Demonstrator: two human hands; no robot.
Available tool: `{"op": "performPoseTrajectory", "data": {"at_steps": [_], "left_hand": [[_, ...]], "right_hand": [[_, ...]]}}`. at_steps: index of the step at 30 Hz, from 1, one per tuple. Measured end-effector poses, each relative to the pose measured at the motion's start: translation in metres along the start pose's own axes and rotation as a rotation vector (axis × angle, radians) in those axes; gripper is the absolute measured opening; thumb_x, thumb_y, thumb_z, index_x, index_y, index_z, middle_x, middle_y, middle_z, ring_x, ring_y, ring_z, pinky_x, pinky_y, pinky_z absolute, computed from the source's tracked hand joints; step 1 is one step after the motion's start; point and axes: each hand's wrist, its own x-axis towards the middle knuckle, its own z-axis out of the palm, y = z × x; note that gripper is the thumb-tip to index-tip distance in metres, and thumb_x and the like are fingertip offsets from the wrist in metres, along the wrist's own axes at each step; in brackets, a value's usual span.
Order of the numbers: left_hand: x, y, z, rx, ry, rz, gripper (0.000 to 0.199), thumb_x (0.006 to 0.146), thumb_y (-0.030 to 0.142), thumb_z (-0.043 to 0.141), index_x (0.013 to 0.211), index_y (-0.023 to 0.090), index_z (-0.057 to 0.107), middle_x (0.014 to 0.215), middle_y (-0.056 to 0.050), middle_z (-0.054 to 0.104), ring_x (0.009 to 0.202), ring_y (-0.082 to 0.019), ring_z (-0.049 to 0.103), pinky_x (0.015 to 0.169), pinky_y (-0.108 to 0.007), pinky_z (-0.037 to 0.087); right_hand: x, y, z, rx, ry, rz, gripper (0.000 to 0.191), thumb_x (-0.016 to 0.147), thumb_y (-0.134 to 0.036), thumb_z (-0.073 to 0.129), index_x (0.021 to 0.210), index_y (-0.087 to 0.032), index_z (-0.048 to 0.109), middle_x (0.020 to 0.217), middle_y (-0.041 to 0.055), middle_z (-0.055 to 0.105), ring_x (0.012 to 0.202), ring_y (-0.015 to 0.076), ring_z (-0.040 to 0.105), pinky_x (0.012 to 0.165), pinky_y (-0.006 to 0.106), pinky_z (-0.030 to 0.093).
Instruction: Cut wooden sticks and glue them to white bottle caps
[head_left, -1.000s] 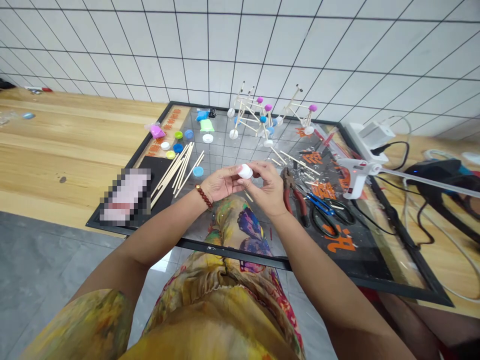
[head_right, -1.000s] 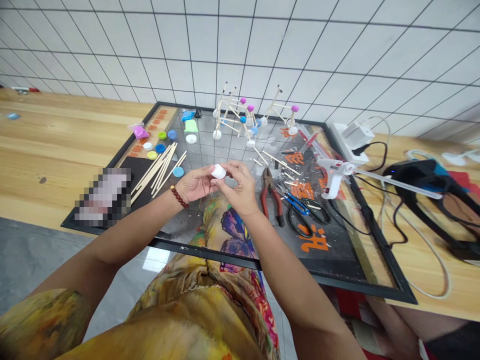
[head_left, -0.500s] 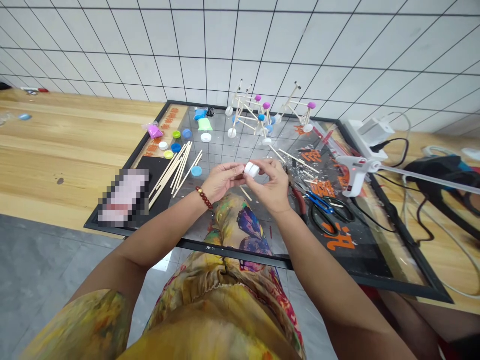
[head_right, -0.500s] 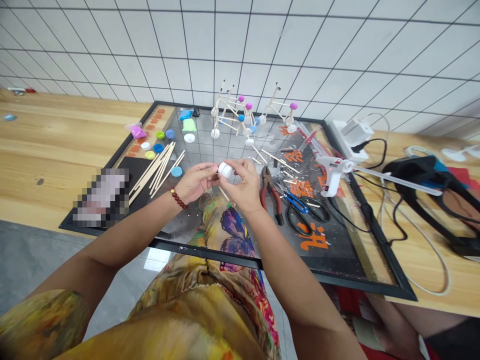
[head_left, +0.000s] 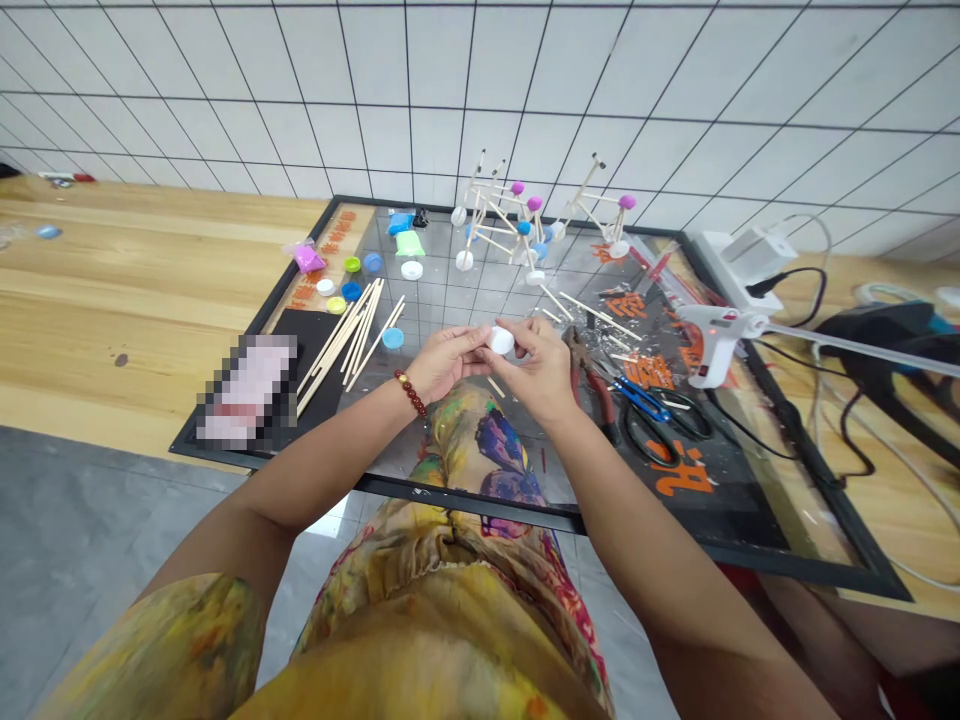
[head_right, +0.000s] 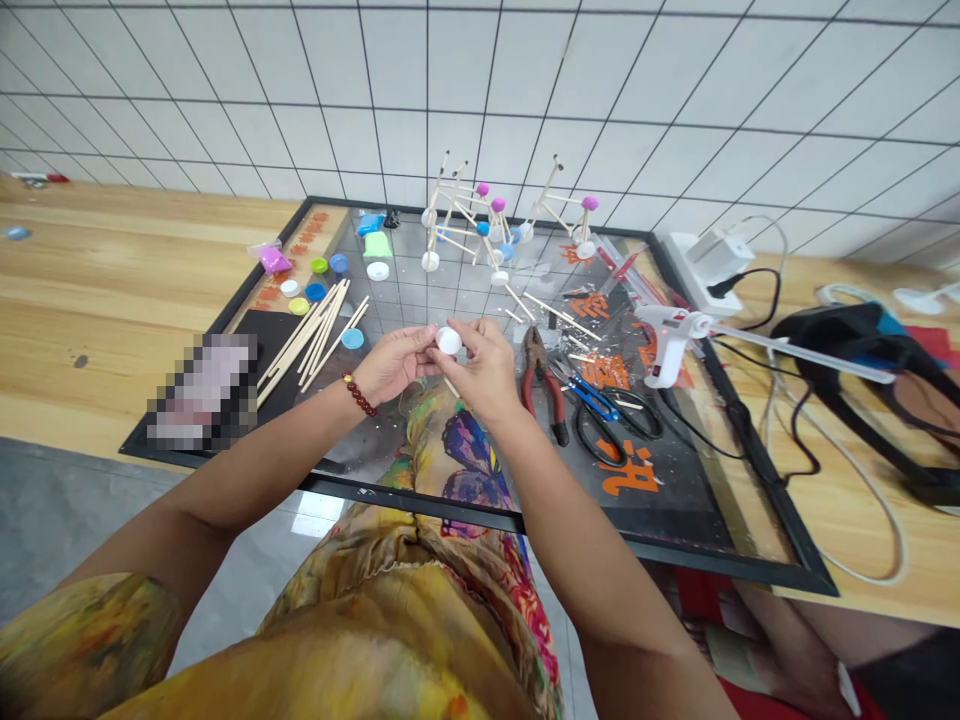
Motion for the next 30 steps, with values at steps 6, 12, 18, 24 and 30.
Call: {"op": "performPoseTrajectory", "data": {"at_steps": [6,12,18,24,30], "left_hand": [[0.0,-0.001,0.0,0.041,0.043,0.068,0.03,0.073,0.032,0.088,0.09,0.012,0.074,0.08,-0.006,0.076,0.071,-0.015,0.071,0.071,-0.027,0.057],[0.002,-0.003,0.001,0.029,0.079,0.043,0.021,0.076,0.025,0.082,0.092,0.013,0.075,0.082,-0.006,0.077,0.067,-0.012,0.068,0.072,-0.027,0.058],[0.001,0.012,0.001,-0.011,0.162,0.125,0.015,0.081,0.019,0.077,0.092,0.012,0.072,0.086,-0.007,0.077,0.072,-0.014,0.071,0.076,-0.029,0.059],[0.002,0.017,-0.005,0.164,0.198,0.292,0.027,0.073,0.019,0.086,0.096,0.013,0.074,0.096,-0.006,0.075,0.08,-0.014,0.07,0.085,-0.033,0.058],[0.007,0.008,-0.011,0.295,0.076,0.304,0.038,0.055,0.024,0.096,0.085,0.012,0.077,0.082,-0.004,0.076,0.077,-0.015,0.069,0.077,-0.03,0.058]], "right_hand": [[0.0,-0.003,-0.001,0.052,-0.054,-0.003,0.04,0.086,-0.047,0.075,0.118,-0.023,0.077,0.08,0.0008,0.058,0.068,0.0175,0.053,0.067,0.036,0.053],[0.0,-0.006,0.0,0.084,-0.052,-0.014,0.033,0.088,-0.042,0.073,0.114,-0.023,0.077,0.082,0.0014,0.062,0.069,0.0174,0.056,0.07,0.035,0.053],[0.004,-0.003,-0.005,0.04,0.038,0.064,0.025,0.085,-0.039,0.076,0.103,-0.022,0.079,0.079,0.0004,0.061,0.068,0.0164,0.053,0.068,0.034,0.051],[0.005,0.003,-0.007,0.024,0.044,0.124,0.028,0.082,-0.044,0.077,0.099,-0.021,0.079,0.074,-0.0005,0.059,0.066,0.0161,0.052,0.067,0.033,0.049],[0.004,-0.003,-0.004,0.084,-0.15,0.127,0.026,0.081,-0.038,0.076,0.1,-0.02,0.08,0.077,0.0016,0.066,0.067,0.0158,0.056,0.07,0.032,0.051]]}}
